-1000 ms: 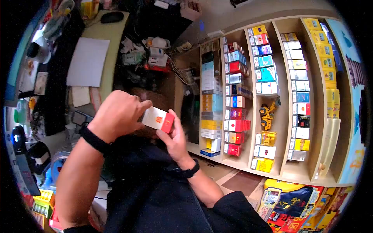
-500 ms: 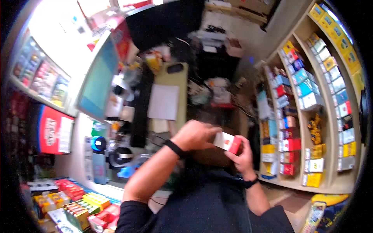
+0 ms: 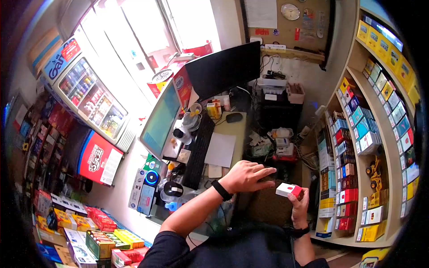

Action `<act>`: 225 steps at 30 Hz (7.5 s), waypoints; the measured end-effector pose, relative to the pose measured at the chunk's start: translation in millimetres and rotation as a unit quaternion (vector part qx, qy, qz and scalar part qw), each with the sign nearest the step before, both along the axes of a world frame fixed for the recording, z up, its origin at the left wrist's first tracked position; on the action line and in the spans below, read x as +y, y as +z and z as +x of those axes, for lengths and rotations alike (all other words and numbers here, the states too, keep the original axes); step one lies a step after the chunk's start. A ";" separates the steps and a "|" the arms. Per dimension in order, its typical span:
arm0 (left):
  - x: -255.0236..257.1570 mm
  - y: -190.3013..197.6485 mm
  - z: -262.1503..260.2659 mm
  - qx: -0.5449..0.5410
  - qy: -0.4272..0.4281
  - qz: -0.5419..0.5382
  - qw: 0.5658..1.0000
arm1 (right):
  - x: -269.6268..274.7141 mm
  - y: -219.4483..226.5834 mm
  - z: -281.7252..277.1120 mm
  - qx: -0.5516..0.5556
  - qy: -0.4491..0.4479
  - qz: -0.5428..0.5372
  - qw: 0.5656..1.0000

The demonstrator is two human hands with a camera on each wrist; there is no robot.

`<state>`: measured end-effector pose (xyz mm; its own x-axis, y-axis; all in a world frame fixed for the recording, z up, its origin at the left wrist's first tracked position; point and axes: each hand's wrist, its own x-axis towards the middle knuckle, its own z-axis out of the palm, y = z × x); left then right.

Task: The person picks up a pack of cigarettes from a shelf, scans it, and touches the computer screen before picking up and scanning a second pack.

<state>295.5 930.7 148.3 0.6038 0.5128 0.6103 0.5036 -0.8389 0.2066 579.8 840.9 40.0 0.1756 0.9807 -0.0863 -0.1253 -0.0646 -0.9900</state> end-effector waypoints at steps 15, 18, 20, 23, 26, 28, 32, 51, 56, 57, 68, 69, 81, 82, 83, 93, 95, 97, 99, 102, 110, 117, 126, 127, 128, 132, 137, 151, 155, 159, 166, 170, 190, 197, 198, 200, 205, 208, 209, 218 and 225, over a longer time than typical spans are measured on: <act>-107.4 69.7 -7.4 -0.081 0.058 -0.041 0.994 | 2.6 -15.9 -2.8 0.097 0.054 0.004 0.994; -129.1 66.8 -25.7 -0.112 0.111 -0.087 0.984 | 6.5 -22.8 3.0 0.071 0.038 -0.007 0.997; -144.7 63.5 -37.9 -0.129 0.154 -0.112 0.973 | 8.5 -21.8 3.4 0.087 0.043 -0.009 0.995; -168.0 53.9 -49.8 -0.166 0.227 -0.147 0.948 | 9.8 -23.5 1.9 0.092 0.054 -0.002 0.994; -183.7 47.5 -55.6 -0.168 0.316 -0.176 0.917 | 11.4 -21.6 -1.8 0.090 0.065 0.005 0.994; -188.0 33.5 -66.0 -0.106 0.383 -0.140 0.907 | 11.8 -20.0 -5.7 0.099 0.075 0.003 0.992; -196.4 7.5 -81.9 -0.001 0.459 -0.150 0.876 | 13.5 -19.4 -7.9 0.132 0.098 -0.003 0.986; -183.8 -38.7 -98.2 0.046 0.501 -0.187 0.844 | 17.4 -31.7 -15.6 0.136 0.108 -0.049 0.984; -180.6 -37.9 -97.7 0.047 0.503 -0.193 0.841 | 21.0 -30.8 -20.0 0.132 0.118 -0.052 0.983; -181.3 -39.0 -98.0 0.043 0.504 -0.194 0.840 | 20.4 -31.0 -20.2 0.132 0.119 -0.053 0.983; -178.2 -39.7 -96.9 0.039 0.510 -0.191 0.838 | 21.9 -36.7 -21.9 0.143 0.118 -0.079 0.979; -178.1 -39.3 -96.8 0.038 0.510 -0.192 0.837 | 21.6 -36.6 -22.1 0.143 0.117 -0.080 0.980; -179.6 -42.3 -97.3 0.036 0.516 -0.193 0.834 | 21.2 -34.3 -25.4 0.128 0.105 -0.086 0.982; -179.7 -42.2 -97.3 0.035 0.515 -0.194 0.834 | 20.6 -34.4 -25.2 0.127 0.106 -0.087 0.982; -179.4 -41.4 -96.8 0.035 0.515 -0.193 0.835 | 20.3 -34.3 -24.9 0.126 0.106 -0.089 0.982; -178.5 -41.3 -96.0 0.030 0.516 -0.186 0.836 | 19.5 -33.2 -23.8 0.136 0.110 -0.092 0.980; -178.4 -41.1 -96.3 0.024 0.515 -0.184 0.837 | 19.2 -34.2 -23.4 0.138 0.113 -0.092 0.980; -178.3 -39.6 -96.0 0.016 0.510 -0.183 0.840 | 18.8 -33.8 -23.5 0.131 0.111 -0.092 0.981; -178.7 -41.0 -97.1 0.011 0.508 -0.184 0.842 | 18.8 -32.2 -24.7 0.115 0.106 -0.093 0.983; -178.3 -40.5 -96.3 0.011 0.507 -0.181 0.843 | 18.9 -33.9 -24.4 0.115 0.108 -0.094 0.983; -177.7 -39.6 -95.3 0.016 0.510 -0.175 0.842 | 18.3 -35.5 -25.3 0.107 0.111 -0.101 0.983; -178.4 -40.6 -95.6 0.011 0.509 -0.174 0.843 | 17.8 -43.4 -24.8 0.148 0.117 -0.112 0.976; -175.5 -35.5 -94.2 0.020 0.513 -0.181 0.839 | 17.0 -50.1 -17.7 0.130 0.134 -0.136 0.973; -175.1 -36.5 -92.6 0.021 0.516 -0.187 0.836 | 18.8 -51.5 -14.5 0.131 0.141 -0.146 0.970; -174.9 -38.0 -93.4 0.023 0.518 -0.187 0.834 | 19.1 -52.6 -12.6 0.133 0.145 -0.153 0.968; -174.1 -40.3 -96.3 0.026 0.521 -0.206 0.828 | 19.3 -70.6 -4.6 0.131 0.152 -0.168 0.965; -173.5 -43.3 -97.8 0.021 0.530 -0.222 0.818 | 22.2 -83.5 -4.2 0.137 0.152 -0.202 0.958; -171.3 -46.2 -100.7 0.032 0.540 -0.238 0.807 | 35.1 -124.8 -9.7 0.143 0.144 -0.268 0.942; -169.7 -44.8 -99.5 0.026 0.540 -0.242 0.806 | 37.3 -125.9 -14.5 0.119 0.158 -0.265 0.944; -170.3 -45.1 -99.7 0.025 0.541 -0.242 0.805 | 36.7 -127.6 -19.0 0.117 0.148 -0.266 0.945; -172.1 -45.9 -99.3 0.008 0.541 -0.235 0.807 | 29.7 -125.8 -23.7 0.144 0.147 -0.259 0.944; -173.4 -47.6 -98.9 -0.004 0.535 -0.222 0.815 | 28.7 -106.8 -25.5 0.122 0.163 -0.236 0.950; -107.7 89.7 -68.4 -0.164 0.379 -0.144 0.899 | 8.2 -58.7 -9.5 0.088 0.143 -0.175 0.970; -32.5 155.1 -105.1 -0.271 0.352 -0.052 0.894 | 5.5 -53.9 -15.6 0.092 0.141 -0.175 0.970; -18.4 158.9 -109.8 -0.280 0.378 -0.050 0.881 | 4.8 -56.2 -15.7 0.100 0.140 -0.172 0.970; 8.6 161.8 -127.5 -0.227 0.432 -0.031 0.872 | 3.8 -62.2 -14.7 0.114 0.137 -0.165 0.970; 58.1 99.1 -206.6 0.097 0.518 -0.024 0.849 | 4.2 -60.0 -17.8 0.119 0.135 -0.168 0.969; 63.6 58.1 -216.2 0.166 0.553 -0.156 0.801 | 3.5 -65.2 -20.0 0.127 0.129 -0.164 0.970; 64.9 44.8 -221.6 0.205 0.571 -0.172 0.776 | 2.9 -67.0 -20.8 0.129 0.127 -0.164 0.970; 80.4 20.3 -238.5 0.265 0.621 -0.276 0.684 | -0.4 -82.4 -23.7 0.140 0.095 -0.165 0.972; 87.6 13.2 -238.4 0.257 0.644 -0.271 0.668 | -3.6 -74.5 -31.4 0.130 0.093 -0.177 0.971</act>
<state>57.1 1018.3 161.5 -0.4927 0.8702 0.0064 0.8563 0.4862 -0.1742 548.3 837.3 -34.5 -0.0757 0.8937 -0.4422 -0.3217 -0.4417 -0.8375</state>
